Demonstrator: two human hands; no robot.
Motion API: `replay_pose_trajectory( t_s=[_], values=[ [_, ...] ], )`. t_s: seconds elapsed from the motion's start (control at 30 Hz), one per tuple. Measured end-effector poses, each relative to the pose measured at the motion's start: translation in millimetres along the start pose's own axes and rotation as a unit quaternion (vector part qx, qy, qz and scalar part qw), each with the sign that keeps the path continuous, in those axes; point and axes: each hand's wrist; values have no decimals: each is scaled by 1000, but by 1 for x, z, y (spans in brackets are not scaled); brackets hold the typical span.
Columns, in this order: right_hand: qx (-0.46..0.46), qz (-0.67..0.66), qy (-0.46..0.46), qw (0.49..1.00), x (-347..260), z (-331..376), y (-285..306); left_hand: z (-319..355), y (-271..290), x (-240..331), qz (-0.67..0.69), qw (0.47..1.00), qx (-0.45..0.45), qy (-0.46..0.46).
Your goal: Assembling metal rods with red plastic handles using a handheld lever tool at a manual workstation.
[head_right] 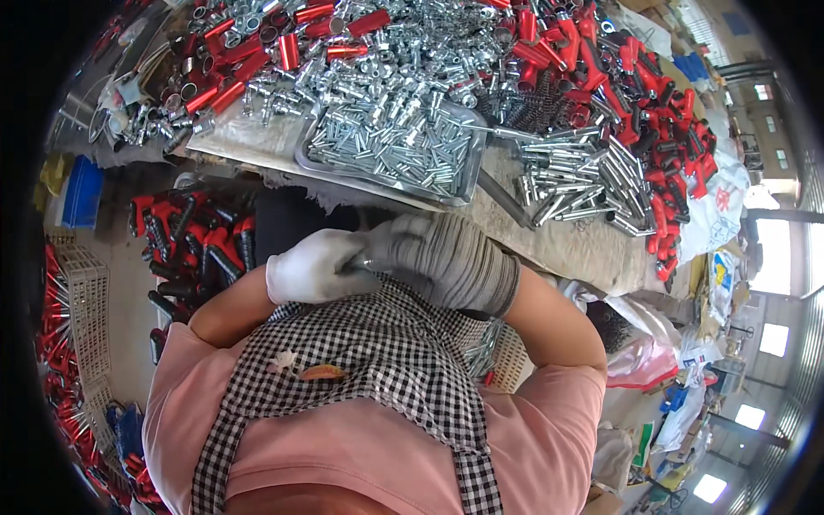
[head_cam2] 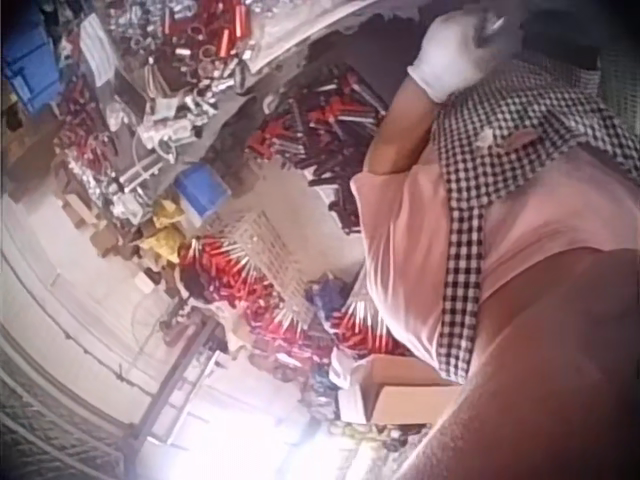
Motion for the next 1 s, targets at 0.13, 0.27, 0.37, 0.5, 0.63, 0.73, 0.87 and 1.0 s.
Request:
replay_pose_trajectory(
  t_s=[0.13, 0.27, 0.37, 0.5, 0.63, 0.73, 0.87, 1.0],
  values=[
    [-72, 30, -214, 974, -7, 7, -7, 6, -9, -18, -80, 993, 65, -56],
    [-28, 80, -216, 973, -26, -6, 1, 10, -9, -14, -62, 992, 91, -56],
    [61, 120, -80, 988, -4, 9, 2, 12, -6, -15, -62, 990, 118, -55],
    [81, 25, -113, 990, 1, 20, 1, 12, -6, -14, -58, 992, 82, -76],
    [117, 22, -178, 977, -5, 21, 2, 12, -6, -13, -57, 989, 113, -75],
    [130, 115, 9, 985, -9, 6, 1, 12, -10, -16, -67, 988, 113, -79],
    [38, -22, -168, 985, -3, 29, 7, 14, -12, -13, -73, 989, 107, -76],
    [93, 10, -40, 995, 0, 23, -3, 12, -13, -13, -83, 988, 108, -69]
  ],
)
Point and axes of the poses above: each hand's wrist, its own z-axis away from the middle knuckle, its own y-axis out of the back of the hand, x = y × z, and after that the axes turned 6 degrees about x, right-handed
